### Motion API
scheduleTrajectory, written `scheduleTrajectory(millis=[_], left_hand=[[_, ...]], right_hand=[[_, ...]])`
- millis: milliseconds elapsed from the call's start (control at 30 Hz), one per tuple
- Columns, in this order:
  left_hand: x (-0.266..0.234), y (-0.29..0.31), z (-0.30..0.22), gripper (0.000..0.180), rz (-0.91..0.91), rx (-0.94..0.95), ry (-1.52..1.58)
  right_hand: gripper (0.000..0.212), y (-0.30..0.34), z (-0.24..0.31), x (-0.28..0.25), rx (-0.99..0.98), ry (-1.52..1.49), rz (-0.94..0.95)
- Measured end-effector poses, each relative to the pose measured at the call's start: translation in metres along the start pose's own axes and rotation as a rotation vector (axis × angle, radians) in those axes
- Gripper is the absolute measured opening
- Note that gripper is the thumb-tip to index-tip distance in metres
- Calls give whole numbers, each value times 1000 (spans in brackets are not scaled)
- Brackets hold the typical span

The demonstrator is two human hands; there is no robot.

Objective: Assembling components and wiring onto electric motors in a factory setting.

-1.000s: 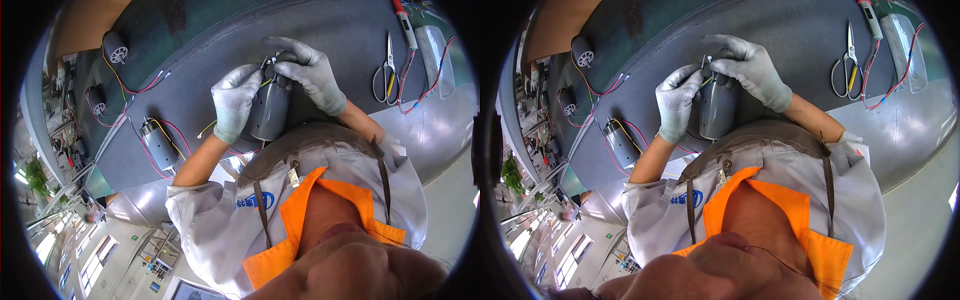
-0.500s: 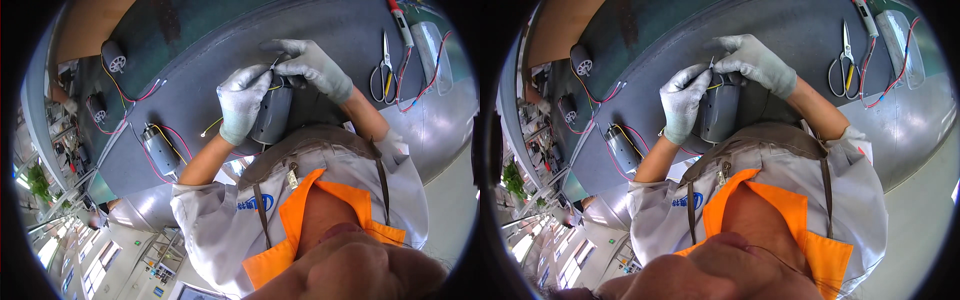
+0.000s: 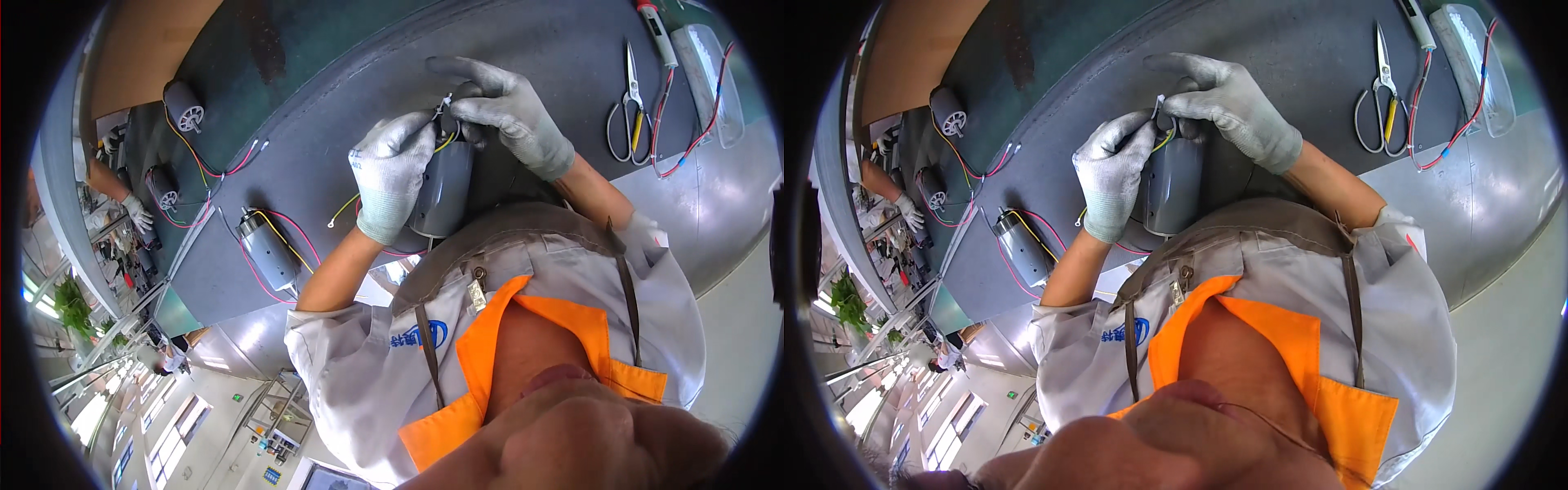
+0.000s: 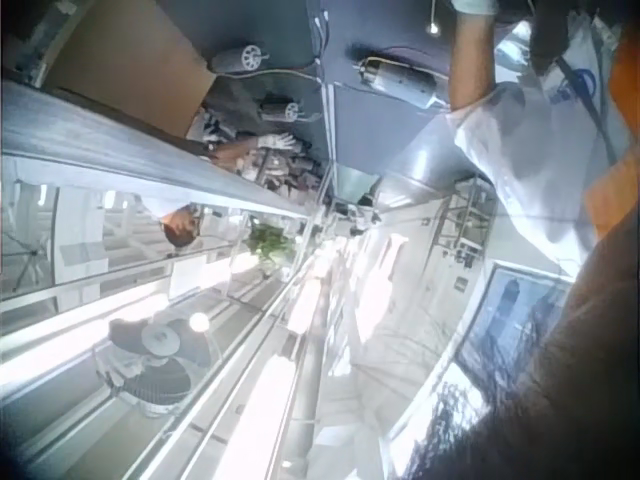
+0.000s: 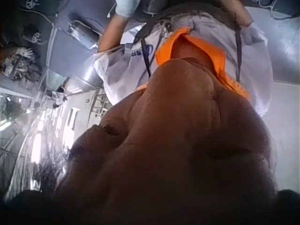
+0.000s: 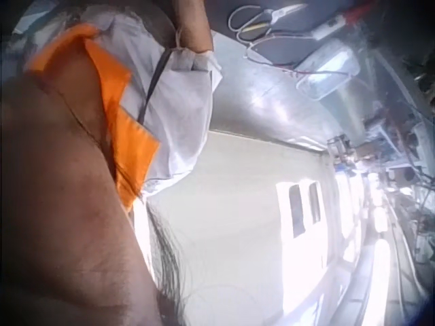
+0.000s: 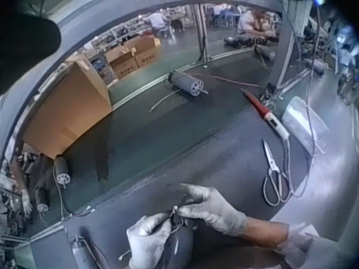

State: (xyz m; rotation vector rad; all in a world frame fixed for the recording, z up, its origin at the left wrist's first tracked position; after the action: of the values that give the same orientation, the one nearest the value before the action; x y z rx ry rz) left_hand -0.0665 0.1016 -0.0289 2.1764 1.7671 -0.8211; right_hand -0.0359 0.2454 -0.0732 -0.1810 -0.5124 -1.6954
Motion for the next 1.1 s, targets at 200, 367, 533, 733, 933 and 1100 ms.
scheduleTrajectory(millis=[200,367,533,733,933,1100], left_hand=[[4,-5,-14,11,-18,141,4],[0,-4,-7,10,-41,85,-5],[-3,-2,-13,10,-32,189,-55],[3,-2,-14,10,-30,137,-18],[8,-6,-11,14,-96,80,40],[5,8,-2,19,-157,100,40]], right_hand=[[51,-15,-10,5,199,268,196],[49,0,-1,4,85,90,51],[48,1,0,0,32,-17,-47],[50,-10,-2,2,110,114,95],[45,-17,-12,6,225,394,161],[22,13,55,33,-735,1096,-7]])
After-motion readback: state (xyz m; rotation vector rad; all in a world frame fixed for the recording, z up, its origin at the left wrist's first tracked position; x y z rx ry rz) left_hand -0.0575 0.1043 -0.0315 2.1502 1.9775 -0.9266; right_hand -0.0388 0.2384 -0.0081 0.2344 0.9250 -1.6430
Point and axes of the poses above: each hand's wrist, its own y-axis away from the middle knuckle, its own x-axis out of the palm, z = x × y, the point moved 10 cm from there along -y, towards the middle knuckle, and after that the axes turned 12 degrees about -z, right-handed, at the moved point
